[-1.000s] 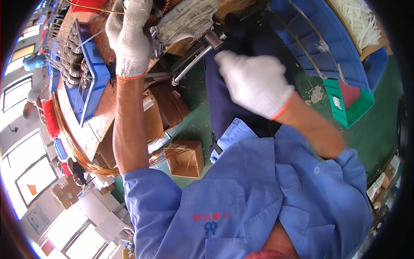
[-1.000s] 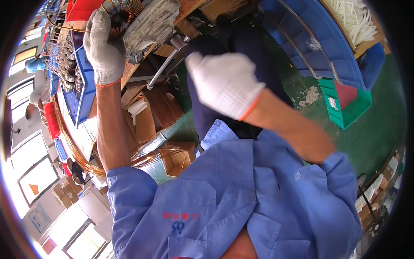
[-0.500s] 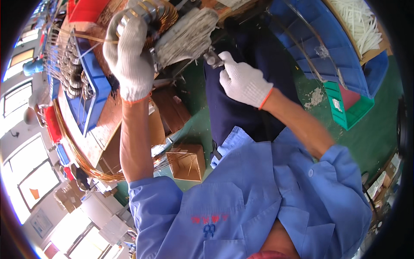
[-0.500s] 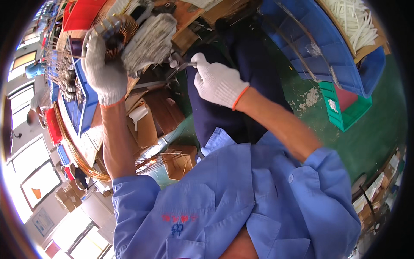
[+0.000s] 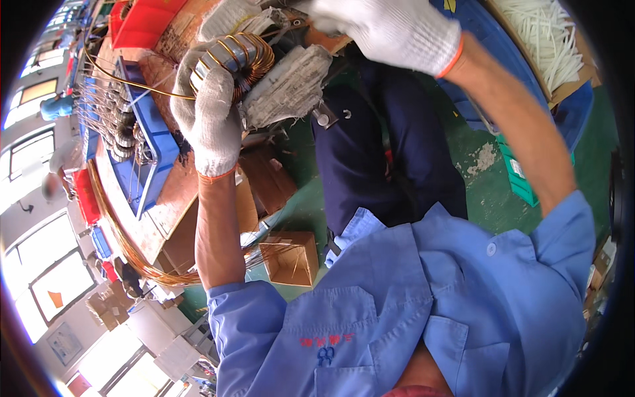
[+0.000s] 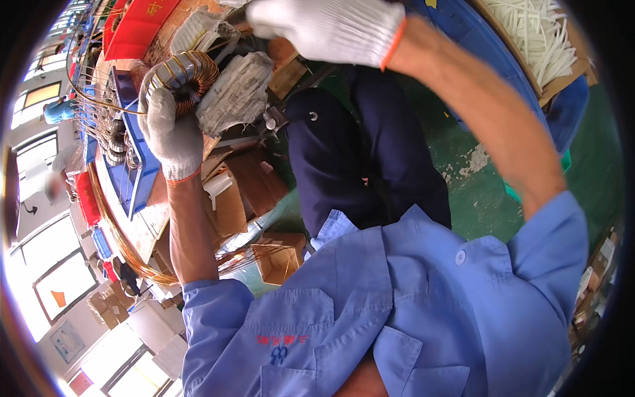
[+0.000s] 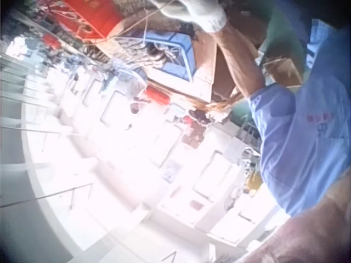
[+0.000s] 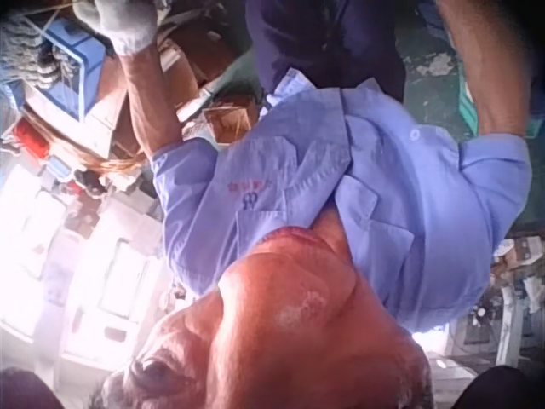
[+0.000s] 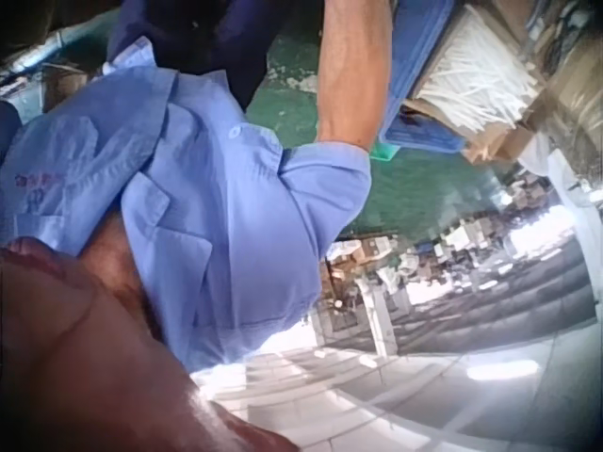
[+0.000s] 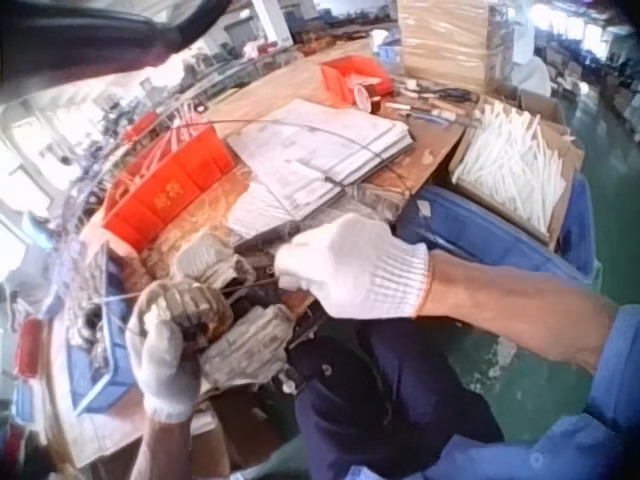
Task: Winding thick copper wire around a toroidal core using a manual winding tool.
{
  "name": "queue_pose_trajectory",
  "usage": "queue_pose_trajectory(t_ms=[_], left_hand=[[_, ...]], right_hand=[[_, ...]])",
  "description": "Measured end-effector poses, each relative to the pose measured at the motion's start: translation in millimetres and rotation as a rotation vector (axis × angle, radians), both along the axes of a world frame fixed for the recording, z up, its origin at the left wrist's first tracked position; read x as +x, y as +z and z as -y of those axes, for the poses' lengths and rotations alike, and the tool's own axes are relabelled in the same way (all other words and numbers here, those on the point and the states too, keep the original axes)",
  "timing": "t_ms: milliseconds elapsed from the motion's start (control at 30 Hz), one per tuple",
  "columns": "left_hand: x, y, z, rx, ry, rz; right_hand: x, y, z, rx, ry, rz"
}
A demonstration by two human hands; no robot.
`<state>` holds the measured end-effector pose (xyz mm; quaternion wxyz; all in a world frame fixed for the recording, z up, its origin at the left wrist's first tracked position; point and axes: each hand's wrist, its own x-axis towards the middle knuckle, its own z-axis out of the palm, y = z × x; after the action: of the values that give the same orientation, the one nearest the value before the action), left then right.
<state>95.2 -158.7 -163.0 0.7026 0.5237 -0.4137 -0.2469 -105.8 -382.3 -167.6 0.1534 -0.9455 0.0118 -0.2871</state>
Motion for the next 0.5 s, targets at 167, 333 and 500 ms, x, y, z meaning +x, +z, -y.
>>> queue_pose_trajectory(t_ms=[167, 333, 500], left_hand=[[-2, 5, 1, 0.101, 0.032, 0.146], [1, 5, 7, 0.012, -0.064, 0.161], [8, 18, 14, 0.02, -0.024, 0.315]], right_hand=[[7, -41, 5, 0.262, 0.031, -0.019], [11, -6, 72, 0.45, 0.013, -0.051], [31, -13, 128, -0.202, -0.493, -0.486]])
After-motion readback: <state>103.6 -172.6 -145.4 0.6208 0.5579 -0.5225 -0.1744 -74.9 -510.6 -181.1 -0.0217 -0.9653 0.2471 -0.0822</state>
